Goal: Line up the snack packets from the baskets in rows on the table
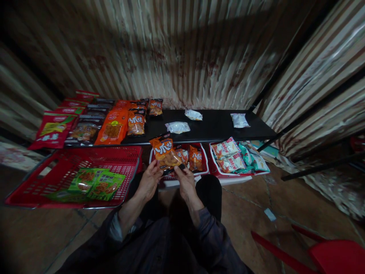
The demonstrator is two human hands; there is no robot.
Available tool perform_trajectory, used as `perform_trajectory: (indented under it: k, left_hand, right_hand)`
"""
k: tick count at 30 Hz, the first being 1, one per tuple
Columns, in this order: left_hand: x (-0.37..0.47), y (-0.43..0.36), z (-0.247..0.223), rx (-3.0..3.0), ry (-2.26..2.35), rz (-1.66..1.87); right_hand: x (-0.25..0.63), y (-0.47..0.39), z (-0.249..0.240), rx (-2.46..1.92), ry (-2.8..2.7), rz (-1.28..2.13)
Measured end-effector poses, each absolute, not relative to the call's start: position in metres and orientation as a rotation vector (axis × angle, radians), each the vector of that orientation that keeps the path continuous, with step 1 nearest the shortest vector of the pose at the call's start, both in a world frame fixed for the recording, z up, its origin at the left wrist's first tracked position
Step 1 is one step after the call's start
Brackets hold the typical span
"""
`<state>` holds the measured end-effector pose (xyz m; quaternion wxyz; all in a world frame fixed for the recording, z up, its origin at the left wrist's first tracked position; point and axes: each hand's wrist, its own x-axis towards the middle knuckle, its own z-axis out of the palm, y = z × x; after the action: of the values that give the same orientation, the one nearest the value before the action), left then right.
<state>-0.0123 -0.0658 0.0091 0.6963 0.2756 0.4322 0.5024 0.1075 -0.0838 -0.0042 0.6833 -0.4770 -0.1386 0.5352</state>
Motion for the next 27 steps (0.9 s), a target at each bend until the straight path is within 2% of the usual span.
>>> perform_trajectory:
  k: [3,9,13,19,27]
  left_hand:
    - [-0.018,-0.062,0.010,0.693,0.999,1.126]
    - [-0.042,-0.015,0.038,1.105,1.232,1.486]
    - [-0.046,0.022,0.068,1.452,1.265,1.342]
    - [-0.045,0.040,0.079,1.476,1.219,0.978]
    - [-0.047,0.050,0.063,1.710,1.275,1.006]
  right_hand:
    - [0.111,-0.086,-0.011,-1.048,-0.244,1.188]
    - [0.116,-0.099,-0.019,-1.077,-0.292,1.216]
    - [0.115,-0.104,-0.017,-1.102,-0.393,1.265]
    - [0.121,-0.109,-0.015,-1.127,-0.452,1.289]
    - [0.124,-0.116,-0.018,-1.093,-0.388,1.341]
